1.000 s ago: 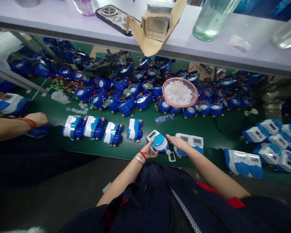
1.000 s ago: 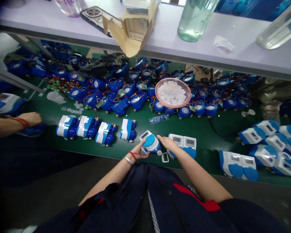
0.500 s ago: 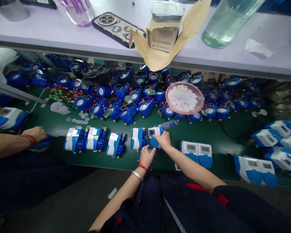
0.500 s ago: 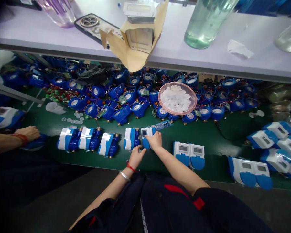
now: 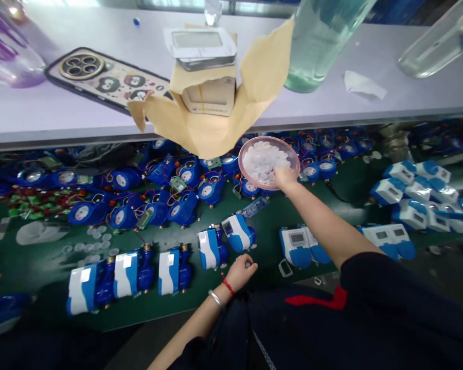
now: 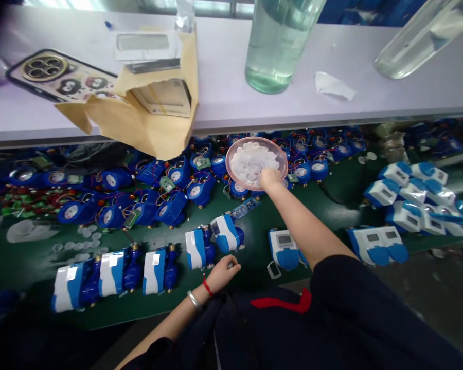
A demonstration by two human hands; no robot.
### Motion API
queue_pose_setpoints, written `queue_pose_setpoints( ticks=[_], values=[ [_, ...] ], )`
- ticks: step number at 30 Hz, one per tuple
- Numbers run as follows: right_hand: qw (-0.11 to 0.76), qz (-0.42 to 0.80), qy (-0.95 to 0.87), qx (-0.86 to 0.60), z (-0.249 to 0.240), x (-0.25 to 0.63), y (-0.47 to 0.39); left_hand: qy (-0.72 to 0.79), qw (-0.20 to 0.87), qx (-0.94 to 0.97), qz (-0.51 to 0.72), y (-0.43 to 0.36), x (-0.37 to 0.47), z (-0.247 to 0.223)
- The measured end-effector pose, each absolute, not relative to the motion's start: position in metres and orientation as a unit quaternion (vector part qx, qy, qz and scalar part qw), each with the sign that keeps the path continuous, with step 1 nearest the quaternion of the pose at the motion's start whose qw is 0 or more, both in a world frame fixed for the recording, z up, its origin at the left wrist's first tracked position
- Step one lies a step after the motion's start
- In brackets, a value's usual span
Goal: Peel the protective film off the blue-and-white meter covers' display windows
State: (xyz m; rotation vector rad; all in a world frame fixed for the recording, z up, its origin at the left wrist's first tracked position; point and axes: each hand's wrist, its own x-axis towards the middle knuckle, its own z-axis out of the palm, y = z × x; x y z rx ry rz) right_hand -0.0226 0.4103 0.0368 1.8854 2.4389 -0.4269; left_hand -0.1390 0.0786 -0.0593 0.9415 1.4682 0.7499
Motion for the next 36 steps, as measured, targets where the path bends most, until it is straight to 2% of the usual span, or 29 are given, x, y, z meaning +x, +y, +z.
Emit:
queue_pose_setpoints(
  ticks=[3,5,7,11,15,17,19,23,25,28,32,36],
  values=[
    [0.095,-0.148,0.767,0.617,0.027,-0.013,0.438,0.624,0.575,0.440,0.294,0.088,-0.118,-0.057],
    [0.092,-0.152,0.780,0.601,0.025,-0.008,0.441,0.622,0.571,0.453,0.284,0.096,-0.095,-0.063],
    [0.039,-0.140,0.807,0.572,0.032,0.002,0.434,0.630,0.573,0.441,0.285,0.109,-0.067,-0.075],
    [-0.133,-0.130,0.851,0.491,0.064,0.049,0.393,0.679,0.554,0.365,0.314,0.154,-0.009,-0.106],
    [-0.192,-0.274,0.849,0.410,0.077,0.132,0.323,0.648,0.610,0.303,0.340,0.194,0.027,-0.118],
    [-0.187,-0.339,0.829,0.404,0.068,0.178,0.293,0.627,0.640,0.294,0.333,0.199,0.036,-0.113],
    [-0.172,-0.374,0.808,0.422,0.051,0.218,0.274,0.637,0.618,0.326,0.326,0.189,0.042,-0.104],
    [-0.146,-0.392,0.793,0.443,0.012,0.258,0.260,0.648,0.466,0.496,0.342,0.133,0.053,-0.084],
    [-0.127,-0.402,0.807,0.413,-0.005,0.256,0.254,0.640,0.391,0.563,0.348,0.099,0.057,-0.080],
    [-0.081,-0.402,0.848,0.336,-0.019,0.240,0.240,0.648,0.335,0.596,0.334,0.057,0.062,-0.083],
    [-0.017,-0.350,0.906,0.238,-0.020,0.220,0.219,0.669,0.314,0.581,0.341,0.034,0.063,-0.094],
    [0.035,-0.281,0.937,0.204,-0.013,0.209,0.206,0.665,0.308,0.587,0.344,0.032,0.064,-0.098]
  ],
)
